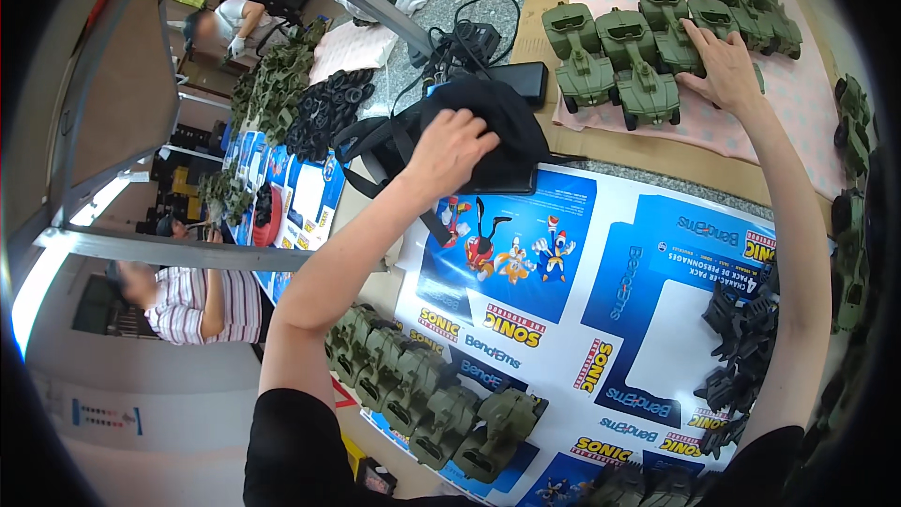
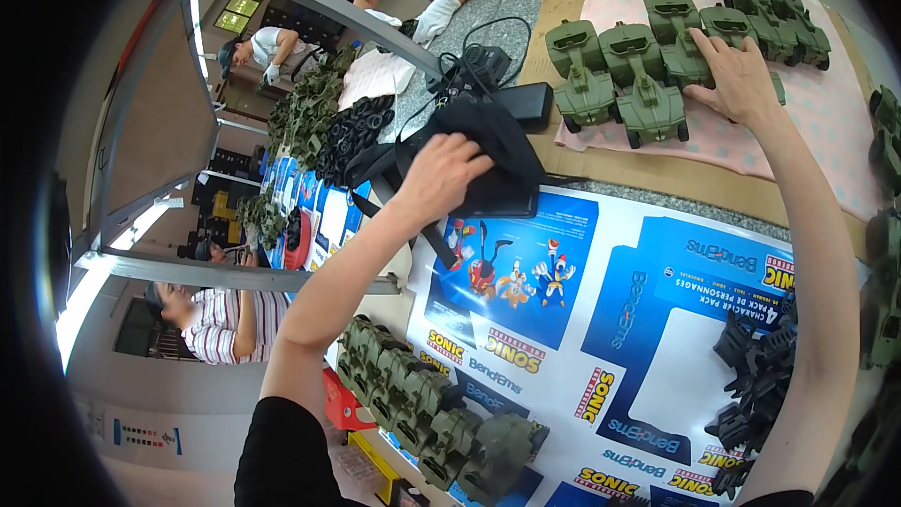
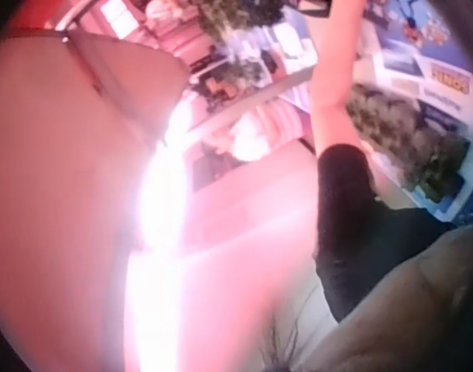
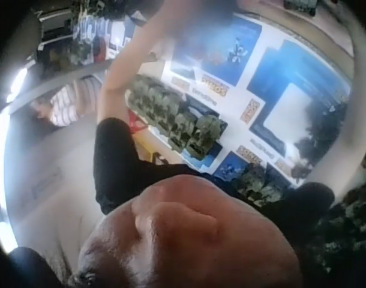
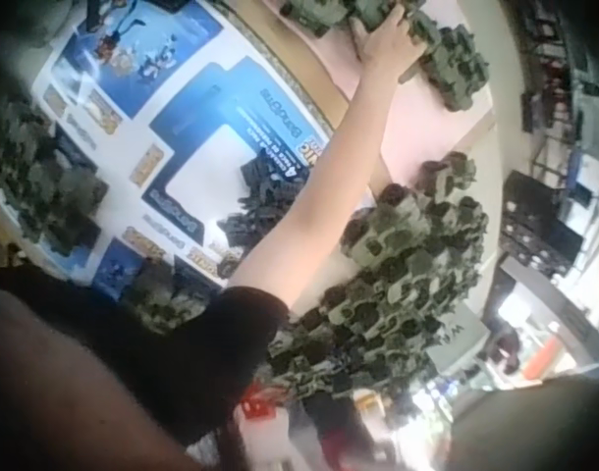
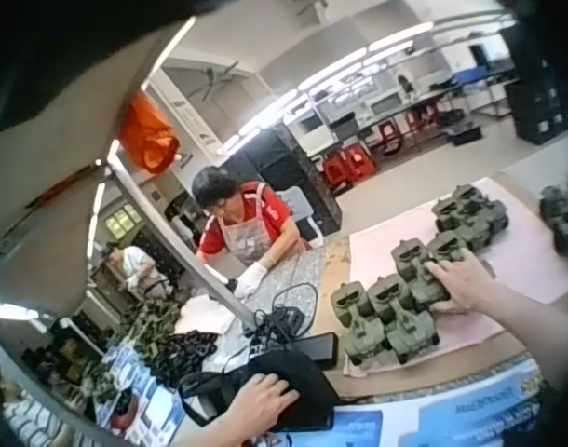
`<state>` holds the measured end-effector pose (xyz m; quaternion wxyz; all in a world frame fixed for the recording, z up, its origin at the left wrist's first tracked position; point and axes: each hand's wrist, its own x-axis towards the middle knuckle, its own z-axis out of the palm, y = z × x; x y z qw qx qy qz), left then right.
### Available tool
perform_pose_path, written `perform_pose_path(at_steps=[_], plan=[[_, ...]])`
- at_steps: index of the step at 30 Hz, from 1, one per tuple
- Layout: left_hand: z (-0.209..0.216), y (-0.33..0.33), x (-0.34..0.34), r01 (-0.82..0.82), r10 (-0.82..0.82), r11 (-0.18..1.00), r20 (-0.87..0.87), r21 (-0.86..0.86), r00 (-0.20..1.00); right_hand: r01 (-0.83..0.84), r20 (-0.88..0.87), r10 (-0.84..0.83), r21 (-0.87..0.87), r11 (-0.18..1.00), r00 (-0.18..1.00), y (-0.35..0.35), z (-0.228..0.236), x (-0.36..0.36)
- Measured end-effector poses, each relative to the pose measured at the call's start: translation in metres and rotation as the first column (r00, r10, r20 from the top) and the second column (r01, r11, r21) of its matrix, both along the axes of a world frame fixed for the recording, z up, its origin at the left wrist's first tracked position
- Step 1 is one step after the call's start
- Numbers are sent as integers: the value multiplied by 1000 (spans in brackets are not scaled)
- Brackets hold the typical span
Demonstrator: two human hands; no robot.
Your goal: The person assembles green plastic toy tanks by attaching black wheels to the tank bodies. They repeatedly pick up a tank body, attach wheels, and place the completed unit on a table alongside other finished tanks.
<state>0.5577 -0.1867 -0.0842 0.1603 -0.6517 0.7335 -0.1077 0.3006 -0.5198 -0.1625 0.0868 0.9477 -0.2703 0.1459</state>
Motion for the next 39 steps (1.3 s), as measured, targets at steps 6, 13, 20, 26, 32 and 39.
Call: perform_pose_path(at_steps=[6, 13, 20, 26, 32, 39], plan=[[-3, -1, 14, -6, 8, 996, -21, 84, 1000, -12, 52, 14, -40, 999, 999, 3, 1, 0], [21, -7, 3, -59, 121, 971, -264, 231, 957, 7, 0, -7, -62, 998, 1000, 0, 2, 0], [31, -27, -10, -139, 238, 956, -404, 259, 883, 32, -14, -33, -79, 996, 999, 9, 10, 0], [15, -34, -22, -67, 75, 997, -409, 33, 910, -62, 128, 80, -140, 988, 989, 4, -4, -3], [-5, -37, -41, -97, 45, 983, -308, -156, 950, -13, 169, 37, -145, 989, 985, 13, -12, 2], [-10, -31, -65, -49, 6, 978, -210, -202, 978, -102, 276, 140, -149, 984, 951, 3, -23, 1]])
